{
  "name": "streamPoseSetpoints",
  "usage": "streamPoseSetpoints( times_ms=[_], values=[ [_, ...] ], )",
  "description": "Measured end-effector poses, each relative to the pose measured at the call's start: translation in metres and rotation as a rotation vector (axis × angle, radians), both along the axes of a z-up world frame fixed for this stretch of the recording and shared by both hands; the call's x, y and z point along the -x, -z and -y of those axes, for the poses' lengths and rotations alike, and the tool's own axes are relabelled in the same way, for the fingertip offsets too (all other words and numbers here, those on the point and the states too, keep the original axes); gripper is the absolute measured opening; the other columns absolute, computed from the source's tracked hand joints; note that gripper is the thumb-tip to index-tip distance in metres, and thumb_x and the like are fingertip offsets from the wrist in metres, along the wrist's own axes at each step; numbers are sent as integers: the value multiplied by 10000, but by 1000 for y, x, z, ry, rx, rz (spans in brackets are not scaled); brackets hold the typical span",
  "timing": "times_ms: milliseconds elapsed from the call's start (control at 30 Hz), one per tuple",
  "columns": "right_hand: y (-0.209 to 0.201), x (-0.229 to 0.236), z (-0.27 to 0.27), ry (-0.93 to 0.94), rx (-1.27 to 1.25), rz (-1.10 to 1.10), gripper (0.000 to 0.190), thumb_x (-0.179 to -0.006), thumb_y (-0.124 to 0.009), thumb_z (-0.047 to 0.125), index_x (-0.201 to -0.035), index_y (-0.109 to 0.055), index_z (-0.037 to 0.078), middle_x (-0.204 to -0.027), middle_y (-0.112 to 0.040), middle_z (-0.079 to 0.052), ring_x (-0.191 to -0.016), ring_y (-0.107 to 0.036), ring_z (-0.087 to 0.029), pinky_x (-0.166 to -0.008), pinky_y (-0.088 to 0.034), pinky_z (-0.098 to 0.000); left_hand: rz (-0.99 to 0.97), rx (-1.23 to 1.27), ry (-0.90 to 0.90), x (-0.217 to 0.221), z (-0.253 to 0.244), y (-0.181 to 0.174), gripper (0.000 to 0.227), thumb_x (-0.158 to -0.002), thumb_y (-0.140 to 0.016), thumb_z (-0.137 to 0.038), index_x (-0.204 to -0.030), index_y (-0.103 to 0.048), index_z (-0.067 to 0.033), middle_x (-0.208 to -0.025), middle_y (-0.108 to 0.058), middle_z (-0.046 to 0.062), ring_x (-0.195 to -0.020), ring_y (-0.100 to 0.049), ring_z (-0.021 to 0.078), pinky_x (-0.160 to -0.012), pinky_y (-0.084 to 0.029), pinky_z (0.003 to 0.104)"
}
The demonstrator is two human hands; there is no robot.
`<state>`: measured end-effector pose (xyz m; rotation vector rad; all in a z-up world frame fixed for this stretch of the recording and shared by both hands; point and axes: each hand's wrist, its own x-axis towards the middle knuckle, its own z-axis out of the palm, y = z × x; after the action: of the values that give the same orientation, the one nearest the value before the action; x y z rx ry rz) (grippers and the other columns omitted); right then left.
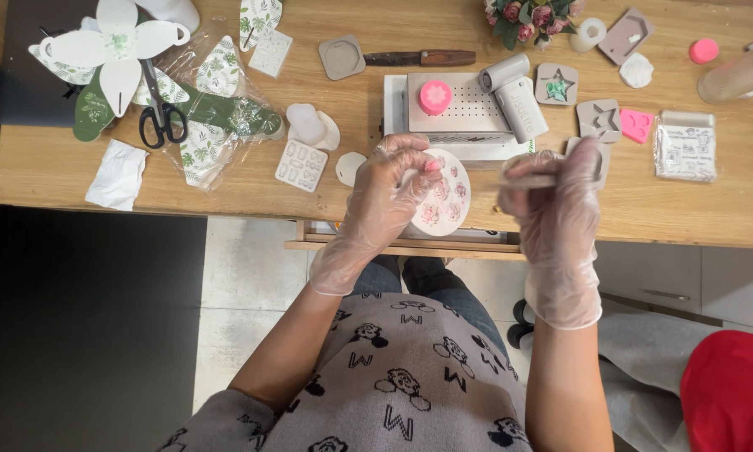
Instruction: Decorating wax flower shapes using a heat gun, tweezers, and a detailing tool to add small accents.
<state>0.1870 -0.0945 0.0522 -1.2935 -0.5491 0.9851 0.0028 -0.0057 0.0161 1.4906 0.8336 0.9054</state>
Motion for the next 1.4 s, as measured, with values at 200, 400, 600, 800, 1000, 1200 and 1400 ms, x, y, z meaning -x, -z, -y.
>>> streamPoseSetpoints(
  times_ms=[200, 400, 600, 800, 1000, 1200, 1400],
  values=[
    [19, 15, -4, 19, -169, -87, 178, -1024, -621, 93, -1059, -678, -72, -819, -714, -228, -739, -749, -212, -719, -602, -250, -22, -52, 63, -1, -3, 8, 87, -904, -761, -144, -921, -732, -64, -1161, -632, 107, -1157, -628, 327, -1021, -488, 449],
    [10, 22, -8, -14, -63, 71, 184, -1044, -590, 128, -1068, -679, -30, -812, -712, -184, -734, -689, -146, -758, -563, -211, -3, -90, 74, -1, -5, 9, 118, -906, -763, -166, -924, -723, -57, -1140, -647, 108, -1138, -644, 327, -1013, -488, 445],
    [-2, 31, -8, -10, -49, 100, 162, -1037, -600, 122, -1049, -692, -11, -798, -710, -176, -702, -660, -141, -731, -538, -208, 10, -97, 73, -1, -4, 11, 106, -901, -766, -150, -918, -727, -53, -1135, -656, 117, -1131, -650, 341, -1023, -477, 446],
    [0, 29, -7, -25, -60, 110, 171, -1029, -608, 119, -1051, -686, -31, -800, -705, -201, -699, -653, -158, -731, -549, -232, 6, -100, 70, -1, -5, 13, 100, -902, -765, -148, -922, -731, -56, -1130, -663, 116, -1130, -653, 336, -1018, -481, 439],
    [8, 24, -8, -27, -60, 209, 143, -1040, -618, 99, -1051, -698, -19, -824, -711, -193, -726, -652, -154, -792, -554, -247, -22, -85, 65, -2, -8, 14, 89, -896, -769, -153, -906, -735, -72, -1131, -665, 105, -1130, -651, 329, -1011, -481, 433],
    [1, 30, -8, -30, -64, 232, 140, -1030, -632, 95, -1043, -703, -24, -812, -704, -197, -722, -653, -159, -802, -565, -262, -21, -79, 66, -1, -7, 14, 88, -898, -765, -154, -906, -734, -73, -1130, -665, 109, -1130, -649, 330, -1009, -482, 436],
    [6, 26, -8, -42, -87, 220, 153, -1037, -627, 113, -1047, -696, -22, -823, -701, -187, -736, -647, -155, -801, -565, -263, -34, -75, 63, -1, -7, 10, 90, -898, -760, -161, -909, -738, -74, -1131, -671, 109, -1132, -651, 338, -1005, -488, 432]
  ],
)
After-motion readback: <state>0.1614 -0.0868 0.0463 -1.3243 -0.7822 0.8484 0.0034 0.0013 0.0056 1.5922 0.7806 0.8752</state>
